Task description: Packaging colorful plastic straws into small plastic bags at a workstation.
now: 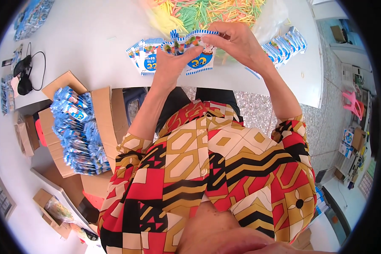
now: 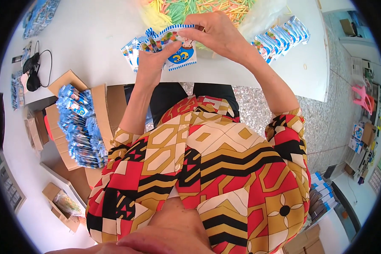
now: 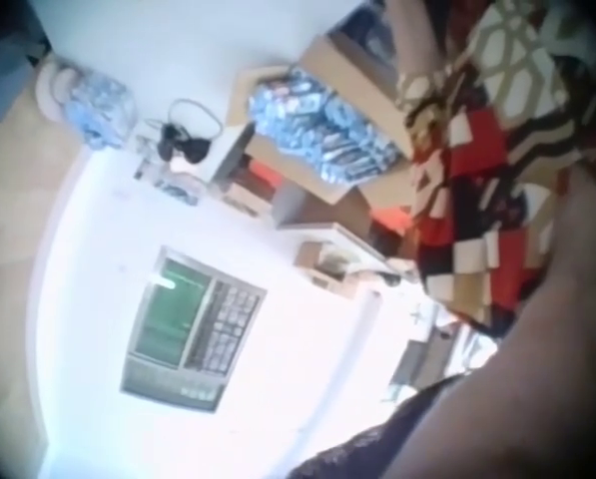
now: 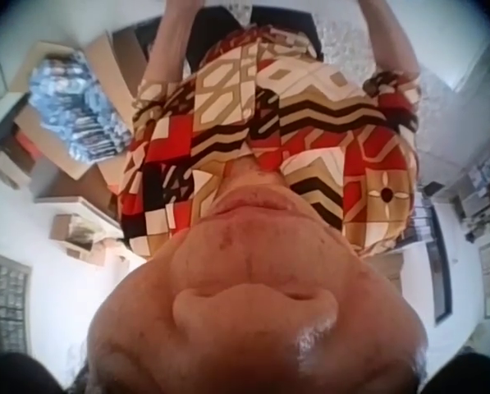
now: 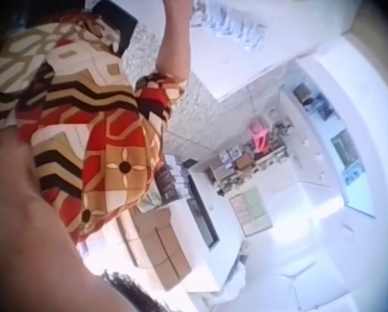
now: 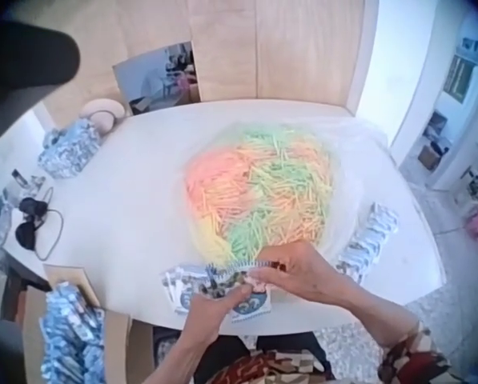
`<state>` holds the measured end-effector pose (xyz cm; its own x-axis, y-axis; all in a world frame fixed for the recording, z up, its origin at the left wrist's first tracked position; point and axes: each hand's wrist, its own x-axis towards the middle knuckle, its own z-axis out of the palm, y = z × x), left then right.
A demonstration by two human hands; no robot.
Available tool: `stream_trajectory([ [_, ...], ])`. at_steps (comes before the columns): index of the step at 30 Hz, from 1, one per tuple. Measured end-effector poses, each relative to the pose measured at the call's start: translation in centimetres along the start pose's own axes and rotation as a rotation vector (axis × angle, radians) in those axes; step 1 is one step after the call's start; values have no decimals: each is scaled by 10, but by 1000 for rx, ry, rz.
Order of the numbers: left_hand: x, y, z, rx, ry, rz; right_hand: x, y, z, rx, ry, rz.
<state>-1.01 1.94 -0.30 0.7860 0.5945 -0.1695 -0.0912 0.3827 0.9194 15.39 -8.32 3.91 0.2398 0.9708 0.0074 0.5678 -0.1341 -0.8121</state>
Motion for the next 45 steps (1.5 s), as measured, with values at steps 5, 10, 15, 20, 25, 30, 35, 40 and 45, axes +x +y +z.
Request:
stream_trajectory([
  [5,-1,1,-4,26,8,30,2,-4,0,-24,40,-33],
  [10,-3,8,-5,32,-42,-28,3,-3,3,-61,102,-135],
  [15,-4,7,-8,-40,23,30,5,-6,5,-68,101,-153],
  [20,-5,3,-11,-106,28,52,2,-21,5,-71,242,-261],
  [25,-4,5,-12,-153,12,17,-6,-33,2,-182,340,-493],
  [30,-4,3,-11,-175,13,-3,-4,-36,3,-265,312,-438],
  [35,-2,5,-10,-191,1,-14,-3,-26,1,-302,214,-412],
  [40,-6,10,-6,-139,1,-45,-3,-29,2,-112,176,-353],
  [45,-14,8,-6,43,-27,-5,-5,-28,-1,-122,127,-316],
])
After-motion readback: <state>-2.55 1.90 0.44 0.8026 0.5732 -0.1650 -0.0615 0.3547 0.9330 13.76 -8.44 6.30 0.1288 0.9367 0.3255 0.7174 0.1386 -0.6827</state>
